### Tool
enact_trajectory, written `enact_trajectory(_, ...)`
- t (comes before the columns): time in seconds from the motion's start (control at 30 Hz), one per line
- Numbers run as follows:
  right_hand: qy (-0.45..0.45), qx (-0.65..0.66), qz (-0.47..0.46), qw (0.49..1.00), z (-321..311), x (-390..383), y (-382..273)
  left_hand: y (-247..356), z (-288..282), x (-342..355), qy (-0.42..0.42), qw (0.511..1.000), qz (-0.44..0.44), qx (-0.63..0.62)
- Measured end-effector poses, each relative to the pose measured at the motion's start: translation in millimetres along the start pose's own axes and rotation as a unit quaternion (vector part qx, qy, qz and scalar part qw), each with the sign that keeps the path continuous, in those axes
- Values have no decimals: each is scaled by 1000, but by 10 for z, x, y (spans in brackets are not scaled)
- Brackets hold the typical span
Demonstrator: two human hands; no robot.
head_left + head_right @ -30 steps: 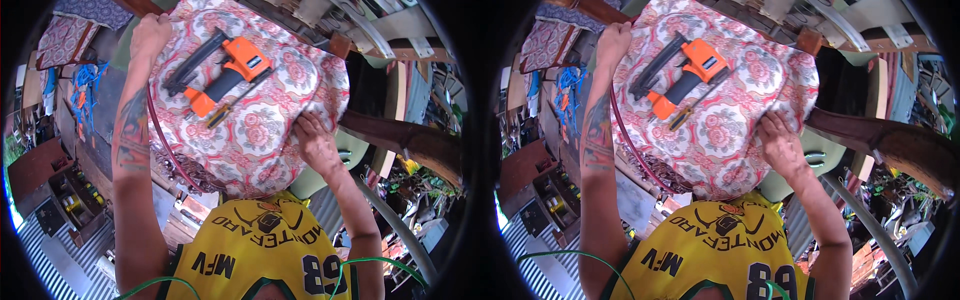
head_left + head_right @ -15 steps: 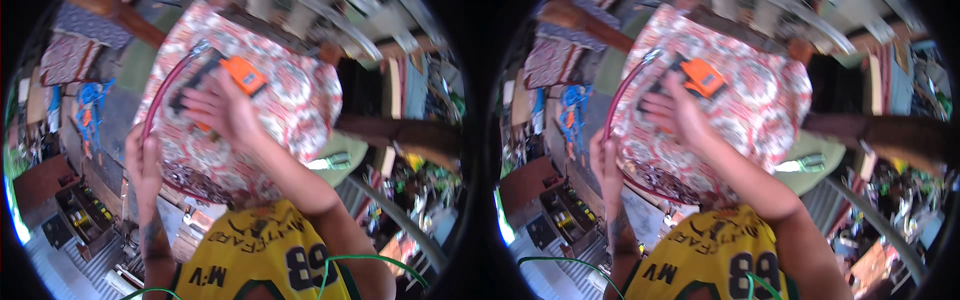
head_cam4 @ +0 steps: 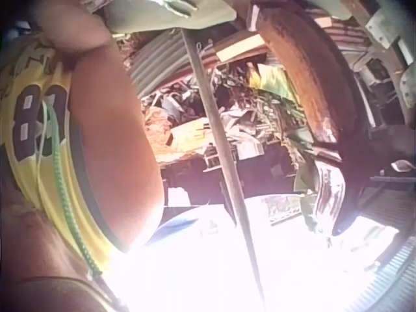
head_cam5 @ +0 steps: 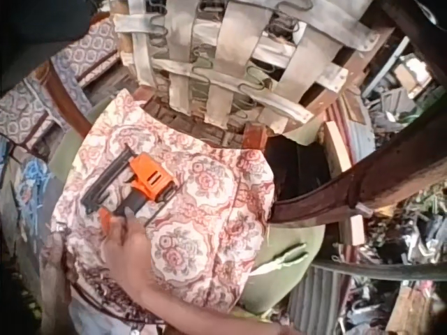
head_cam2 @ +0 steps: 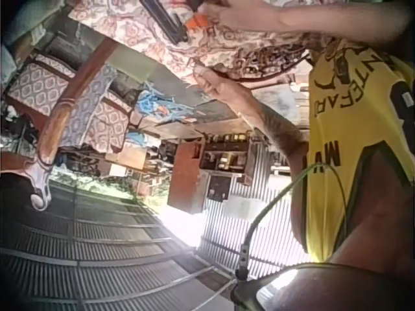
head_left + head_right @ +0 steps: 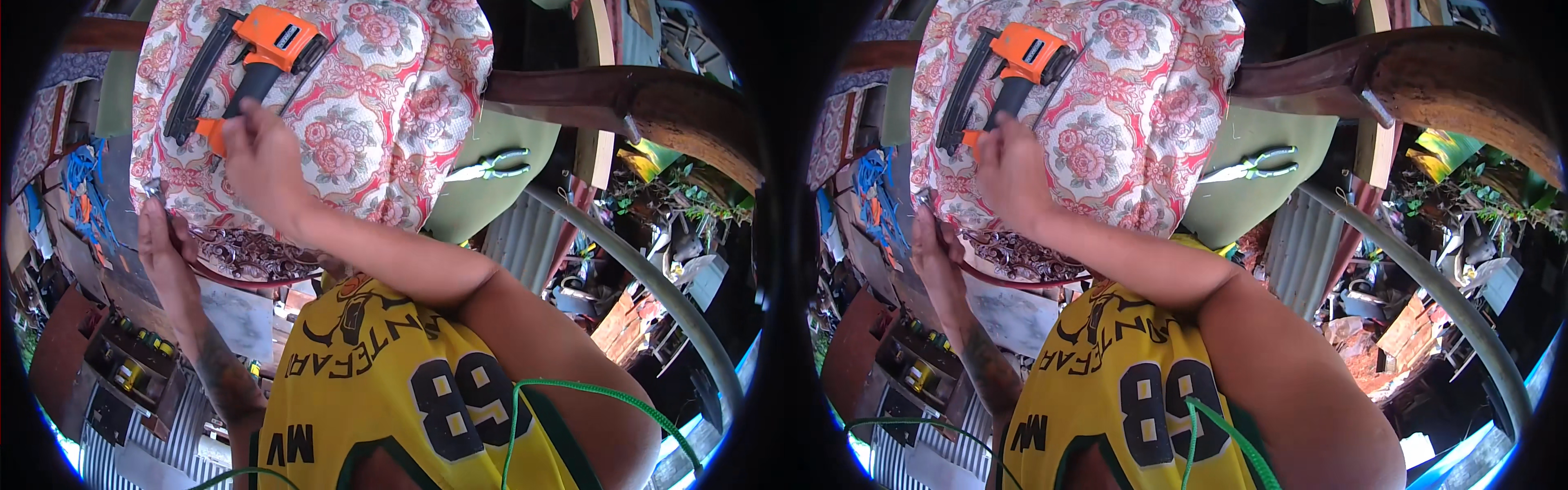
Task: The person uses a pry tool and shears to remove old fabric and staples from a chair seat, then uses a pneumatic staple gun to attach new floral fabric to the seat frame.
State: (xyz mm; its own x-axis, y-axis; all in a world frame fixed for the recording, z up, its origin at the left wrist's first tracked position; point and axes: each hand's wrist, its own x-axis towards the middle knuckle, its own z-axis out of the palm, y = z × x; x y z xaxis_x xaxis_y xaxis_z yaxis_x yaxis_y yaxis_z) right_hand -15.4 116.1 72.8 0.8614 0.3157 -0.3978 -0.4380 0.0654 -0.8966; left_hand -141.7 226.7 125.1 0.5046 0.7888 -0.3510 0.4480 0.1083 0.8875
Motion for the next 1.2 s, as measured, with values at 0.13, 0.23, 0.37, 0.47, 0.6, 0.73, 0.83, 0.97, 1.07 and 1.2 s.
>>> enact_trajectory(0.13, 4, 13, 50, 999, 37, 168, -48, 142, 170, 250, 74, 997, 10, -4)
enact_trajectory(0.23, 75, -64, -7, 995, 57, 224, 19, 8, -23, 396, 12, 1000, 14, 0)
enact_trajectory(0.37, 103, 8, 31, 994, 81, 352, 112, -104, 18, 399, -25, 1000, 7, 8)
enact_trajectory(0.47, 120, 117, 87, 982, 135, 494, 44, -219, 61, 329, -30, 999, 13, 33)
enact_trajectory(0.6, 108, 236, 132, 957, 207, 597, -116, -423, 60, 199, -18, 998, 51, 23)
enact_trajectory(0.73, 98, 257, 147, 950, 287, 732, -189, -487, -13, 55, -68, 998, 16, 0)
enact_trajectory(0.83, 41, 338, 146, 929, 331, 750, -149, -630, -28, -15, -78, 995, 56, 22)
enact_trajectory(0.97, -2, 415, 128, 901, 434, 884, -8, -651, 166, -191, -81, 993, 86, -22)
enact_trajectory(1.07, -10, 386, 137, 912, 185, 1087, 63, -590, 272, -258, -105, 992, 67, 9)
enact_trajectory(1.2, -61, 371, 170, 911, 72, 885, -286, -602, 266, -352, -66, 991, 110, 40)
